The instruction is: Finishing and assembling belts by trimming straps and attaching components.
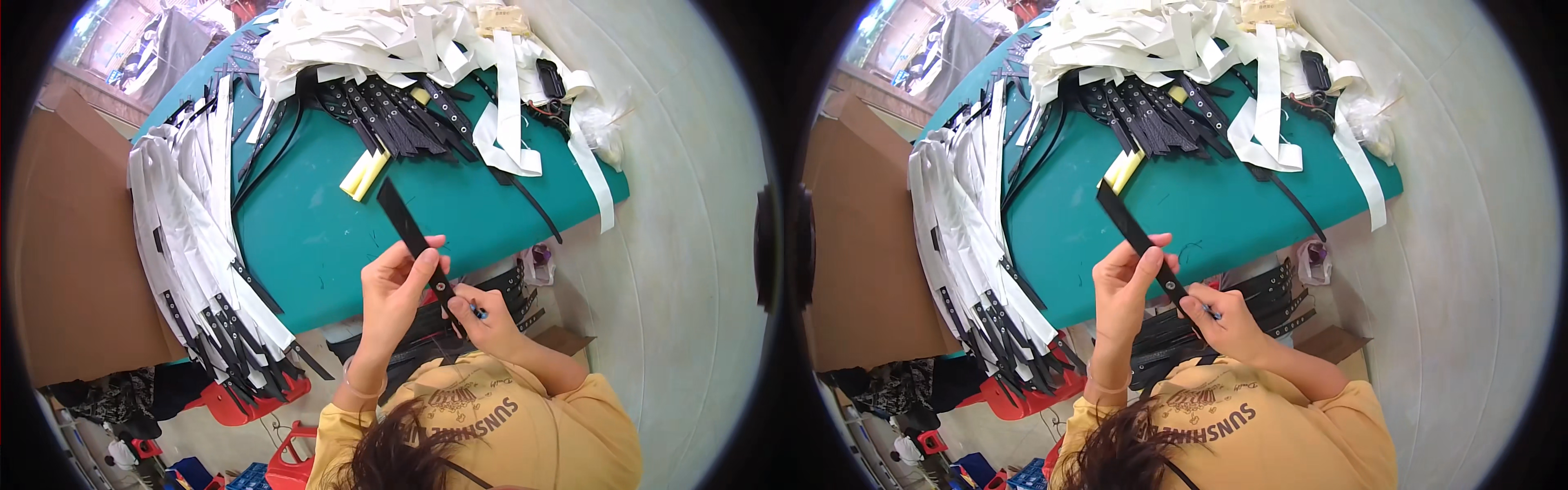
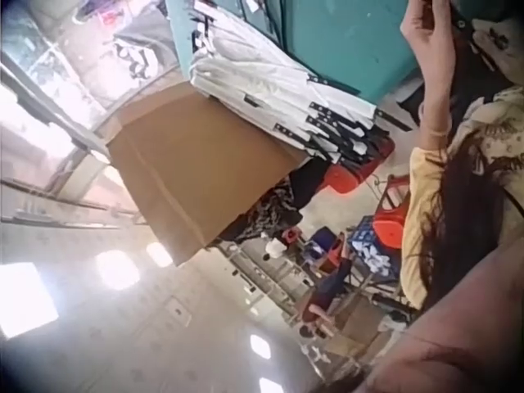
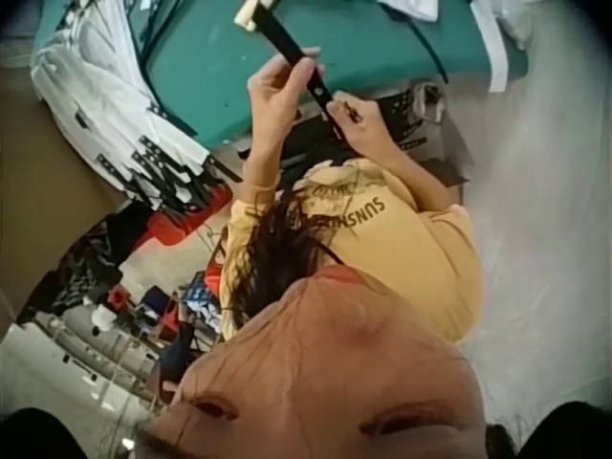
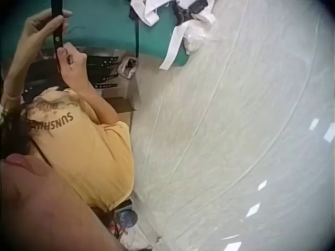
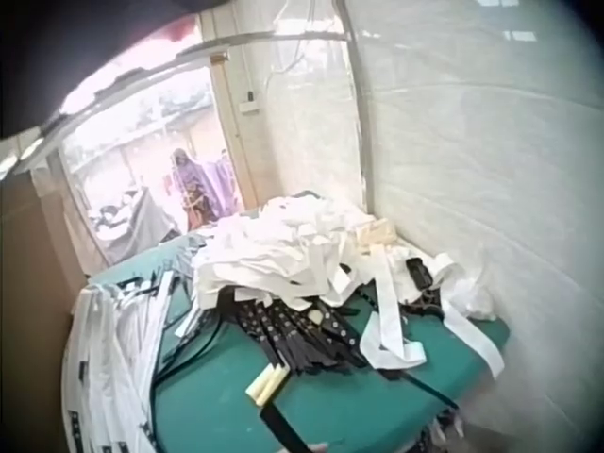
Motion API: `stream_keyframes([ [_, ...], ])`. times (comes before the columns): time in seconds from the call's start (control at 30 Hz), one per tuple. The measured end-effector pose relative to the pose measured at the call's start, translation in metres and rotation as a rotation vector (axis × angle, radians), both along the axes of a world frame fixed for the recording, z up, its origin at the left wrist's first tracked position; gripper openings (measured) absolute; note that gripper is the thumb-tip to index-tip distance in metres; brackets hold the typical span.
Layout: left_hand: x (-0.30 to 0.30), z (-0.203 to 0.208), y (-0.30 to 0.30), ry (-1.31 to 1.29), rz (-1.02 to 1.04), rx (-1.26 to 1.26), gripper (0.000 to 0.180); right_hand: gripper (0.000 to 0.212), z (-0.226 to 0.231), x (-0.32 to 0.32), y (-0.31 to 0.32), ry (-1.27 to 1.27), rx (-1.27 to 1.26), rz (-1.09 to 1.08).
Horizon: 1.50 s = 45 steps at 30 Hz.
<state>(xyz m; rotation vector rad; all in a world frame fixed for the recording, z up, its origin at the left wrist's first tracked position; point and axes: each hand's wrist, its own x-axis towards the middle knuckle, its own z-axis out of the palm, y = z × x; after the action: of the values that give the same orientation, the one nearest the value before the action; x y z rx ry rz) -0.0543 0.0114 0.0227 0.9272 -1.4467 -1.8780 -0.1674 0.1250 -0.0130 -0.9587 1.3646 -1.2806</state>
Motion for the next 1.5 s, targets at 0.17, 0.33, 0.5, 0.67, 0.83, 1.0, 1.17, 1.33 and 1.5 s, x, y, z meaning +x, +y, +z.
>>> stream_keyframes([
  [0.17, 0.005, 0.013, 0.005, 0.032, 0.041, 0.111, 0.028, 0.050, 0.008, -0.031, -0.016, -0.237, -0.218, -0.053],
  [0.33, 0.005, 0.018, 0.009, 0.025, 0.011, 0.129, 0.035, 0.027, 0.027, -0.054, -0.039, 0.365, -0.341, -0.114],
  [0.5, 0.008, 0.018, 0.005, 0.213, -0.074, 0.354, 0.039, 0.028, 0.040, -0.055, -0.045, 0.741, -0.308, -0.096],
  [0.67, 0.011, 0.016, 0.008, 0.195, -0.085, 0.353, 0.039, 0.033, 0.038, -0.053, -0.043, 0.927, -0.409, -0.163],
  [0.83, 0.013, 0.014, 0.009, 0.167, -0.069, 0.365, 0.038, 0.031, 0.041, -0.055, -0.044, 0.841, -0.394, -0.134],
  [1.0, 0.022, 0.017, -0.001, 0.168, -0.126, 0.469, 0.035, 0.032, 0.044, -0.063, -0.041, 0.851, -0.404, -0.052],
  [1.17, 0.017, 0.020, 0.002, 0.122, -0.120, 0.452, 0.035, 0.034, 0.039, -0.057, -0.040, 0.869, -0.388, -0.069],
  [1.33, 0.015, 0.016, 0.003, 0.094, -0.121, 0.459, 0.036, 0.033, 0.037, -0.053, -0.039, 0.874, -0.390, -0.132],
  [1.5, 0.020, 0.011, 0.005, 0.150, -0.125, 0.484, 0.036, 0.029, 0.030, -0.051, -0.038, 0.820, -0.371, -0.131],
])
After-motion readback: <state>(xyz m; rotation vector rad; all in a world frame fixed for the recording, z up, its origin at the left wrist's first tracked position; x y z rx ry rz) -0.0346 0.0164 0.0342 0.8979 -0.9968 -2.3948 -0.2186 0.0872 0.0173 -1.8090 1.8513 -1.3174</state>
